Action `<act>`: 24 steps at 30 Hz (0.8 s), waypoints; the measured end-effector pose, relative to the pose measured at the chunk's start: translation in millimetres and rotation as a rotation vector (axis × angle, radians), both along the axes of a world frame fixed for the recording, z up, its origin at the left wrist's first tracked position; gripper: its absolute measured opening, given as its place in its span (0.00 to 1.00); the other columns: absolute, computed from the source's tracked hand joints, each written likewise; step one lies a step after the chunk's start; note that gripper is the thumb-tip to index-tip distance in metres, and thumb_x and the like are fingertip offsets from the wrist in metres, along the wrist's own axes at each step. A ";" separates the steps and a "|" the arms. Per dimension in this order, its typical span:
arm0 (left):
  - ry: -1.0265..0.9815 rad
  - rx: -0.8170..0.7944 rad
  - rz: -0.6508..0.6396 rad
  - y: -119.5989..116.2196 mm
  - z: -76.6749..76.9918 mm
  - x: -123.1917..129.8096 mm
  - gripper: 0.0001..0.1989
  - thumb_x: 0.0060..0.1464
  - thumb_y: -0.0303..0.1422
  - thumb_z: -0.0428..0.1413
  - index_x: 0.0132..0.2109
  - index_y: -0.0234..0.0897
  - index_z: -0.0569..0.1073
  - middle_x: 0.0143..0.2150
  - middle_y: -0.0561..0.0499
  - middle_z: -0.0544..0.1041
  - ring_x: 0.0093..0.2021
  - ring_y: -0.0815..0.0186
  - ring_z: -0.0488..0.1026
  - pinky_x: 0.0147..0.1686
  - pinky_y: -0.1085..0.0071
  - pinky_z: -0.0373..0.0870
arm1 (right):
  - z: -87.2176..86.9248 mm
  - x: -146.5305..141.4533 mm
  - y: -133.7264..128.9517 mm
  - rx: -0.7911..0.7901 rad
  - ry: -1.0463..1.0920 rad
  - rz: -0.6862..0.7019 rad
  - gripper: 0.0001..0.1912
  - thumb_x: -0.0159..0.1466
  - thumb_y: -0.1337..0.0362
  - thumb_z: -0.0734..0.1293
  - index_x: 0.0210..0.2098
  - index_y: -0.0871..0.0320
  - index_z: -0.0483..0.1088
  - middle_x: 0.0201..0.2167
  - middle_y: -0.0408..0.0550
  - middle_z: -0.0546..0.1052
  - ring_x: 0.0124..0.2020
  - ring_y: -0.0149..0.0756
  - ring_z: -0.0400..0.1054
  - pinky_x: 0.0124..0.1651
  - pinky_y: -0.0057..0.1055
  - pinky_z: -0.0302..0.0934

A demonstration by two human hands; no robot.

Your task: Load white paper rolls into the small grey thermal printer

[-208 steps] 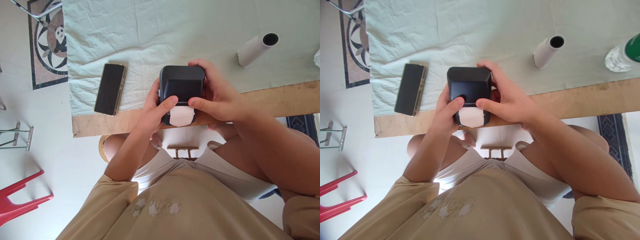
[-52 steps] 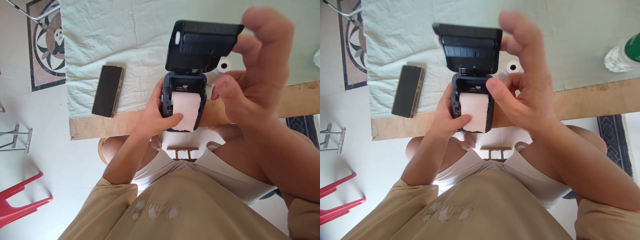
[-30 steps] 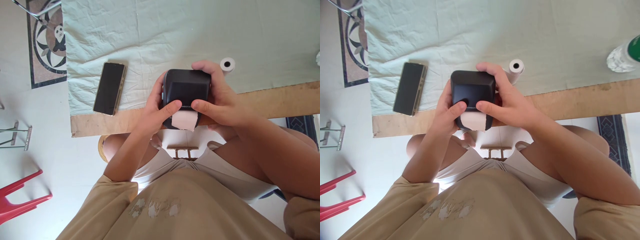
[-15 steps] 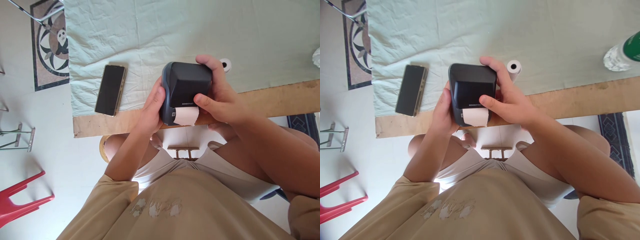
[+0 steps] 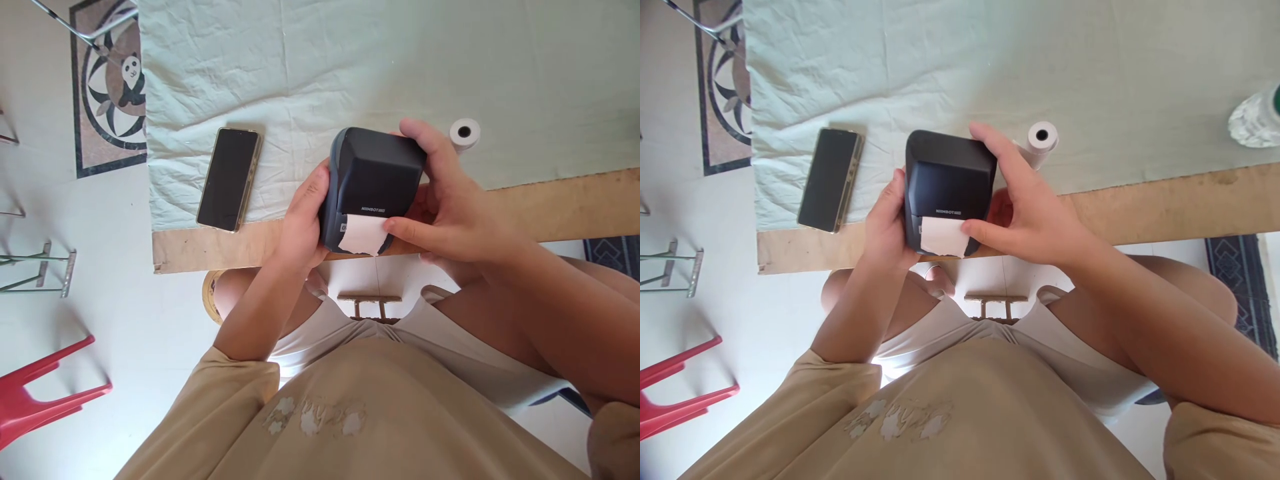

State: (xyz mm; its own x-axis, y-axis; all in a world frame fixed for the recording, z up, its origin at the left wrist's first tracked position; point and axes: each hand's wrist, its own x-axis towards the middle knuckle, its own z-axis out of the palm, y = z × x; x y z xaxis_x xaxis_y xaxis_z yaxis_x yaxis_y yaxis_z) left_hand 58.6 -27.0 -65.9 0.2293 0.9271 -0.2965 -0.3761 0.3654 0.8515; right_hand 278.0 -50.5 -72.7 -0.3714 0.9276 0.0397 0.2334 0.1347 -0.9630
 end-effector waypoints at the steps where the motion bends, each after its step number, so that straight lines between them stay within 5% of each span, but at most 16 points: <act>1: 0.012 0.007 0.039 -0.4 2.7 2.9 0.25 0.66 0.63 0.65 0.39 0.47 0.77 0.46 0.46 0.90 0.77 0.38 0.76 0.67 0.46 0.84 | -0.1 -0.1 -0.4 0.000 -0.008 0.004 0.52 0.72 0.52 0.78 0.84 0.33 0.47 0.75 0.51 0.73 0.35 0.27 0.81 0.34 0.28 0.80; 3: 0.029 0.007 0.095 -0.8 6.9 7.0 0.26 0.67 0.63 0.64 0.36 0.46 0.76 0.44 0.46 0.89 0.78 0.38 0.75 0.69 0.45 0.83 | 0.2 0.1 -0.8 0.031 -0.036 -0.014 0.51 0.72 0.51 0.78 0.85 0.34 0.48 0.71 0.51 0.77 0.37 0.31 0.82 0.33 0.29 0.80; 6: -0.037 -0.008 0.008 0.2 7.7 6.0 0.26 0.68 0.64 0.62 0.39 0.47 0.78 0.46 0.46 0.90 0.75 0.38 0.78 0.69 0.42 0.84 | 3.1 2.1 -0.9 0.266 -0.169 -0.124 0.48 0.68 0.48 0.81 0.81 0.37 0.61 0.74 0.55 0.72 0.46 0.39 0.82 0.31 0.31 0.79; 9: -0.122 0.016 -0.087 1.7 1.5 -1.1 0.28 0.71 0.65 0.57 0.44 0.46 0.82 0.49 0.44 0.91 0.72 0.39 0.81 0.66 0.44 0.85 | 13.8 1.5 -2.6 0.488 -0.274 -0.284 0.40 0.66 0.43 0.82 0.73 0.40 0.71 0.55 0.51 0.80 0.36 0.34 0.75 0.28 0.31 0.71; 12: -0.065 0.097 -0.100 2.5 -7.9 -8.4 0.23 0.71 0.61 0.61 0.51 0.48 0.86 0.51 0.48 0.90 0.70 0.45 0.83 0.63 0.53 0.86 | 30.9 -6.5 -5.7 0.457 -0.198 -0.476 0.17 0.78 0.44 0.71 0.61 0.42 0.74 0.41 0.43 0.76 0.23 0.25 0.64 0.26 0.33 0.67; 16: -0.040 0.089 -0.104 3.8 -16.3 -13.7 0.15 0.71 0.51 0.65 0.52 0.47 0.85 0.48 0.52 0.89 0.71 0.48 0.83 0.63 0.56 0.86 | 44.2 -18.8 -4.1 0.414 -0.036 -0.668 0.15 0.79 0.50 0.69 0.41 0.49 0.64 0.45 0.44 0.74 0.33 0.33 0.79 0.24 0.33 0.66; 20: -0.073 0.106 -0.137 3.1 -13.8 -13.2 0.14 0.72 0.48 0.64 0.53 0.46 0.85 0.50 0.51 0.90 0.72 0.47 0.83 0.66 0.54 0.86 | 38.8 -19.9 -0.3 0.515 -0.124 -0.526 0.12 0.74 0.63 0.71 0.37 0.51 0.64 0.35 0.40 0.79 0.27 0.31 0.72 0.28 0.35 0.64; 22: -0.047 0.112 -0.139 1.2 -9.4 -11.6 0.16 0.71 0.51 0.64 0.53 0.46 0.85 0.51 0.50 0.91 0.70 0.44 0.84 0.65 0.51 0.87 | 34.1 -17.1 -0.4 0.564 -0.355 -0.415 0.04 0.72 0.64 0.72 0.42 0.50 0.72 0.36 0.41 0.82 0.27 0.33 0.71 0.30 0.37 0.63; 24: -0.006 0.112 -0.155 -1.1 -4.6 -9.7 0.18 0.69 0.55 0.66 0.52 0.47 0.85 0.51 0.49 0.91 0.69 0.40 0.83 0.63 0.49 0.87 | 30.2 -13.6 -0.8 0.554 -0.566 -0.332 0.08 0.71 0.63 0.72 0.50 0.49 0.77 0.35 0.43 0.82 0.30 0.37 0.72 0.30 0.37 0.59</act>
State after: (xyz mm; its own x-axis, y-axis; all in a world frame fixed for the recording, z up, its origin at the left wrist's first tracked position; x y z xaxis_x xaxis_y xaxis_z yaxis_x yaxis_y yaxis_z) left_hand 48.9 -28.1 -70.5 0.3737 0.9075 -0.1919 -0.3278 0.3227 0.8879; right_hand 264.4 -51.3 -42.5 -0.1847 0.8931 0.4101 0.7698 0.3909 -0.5046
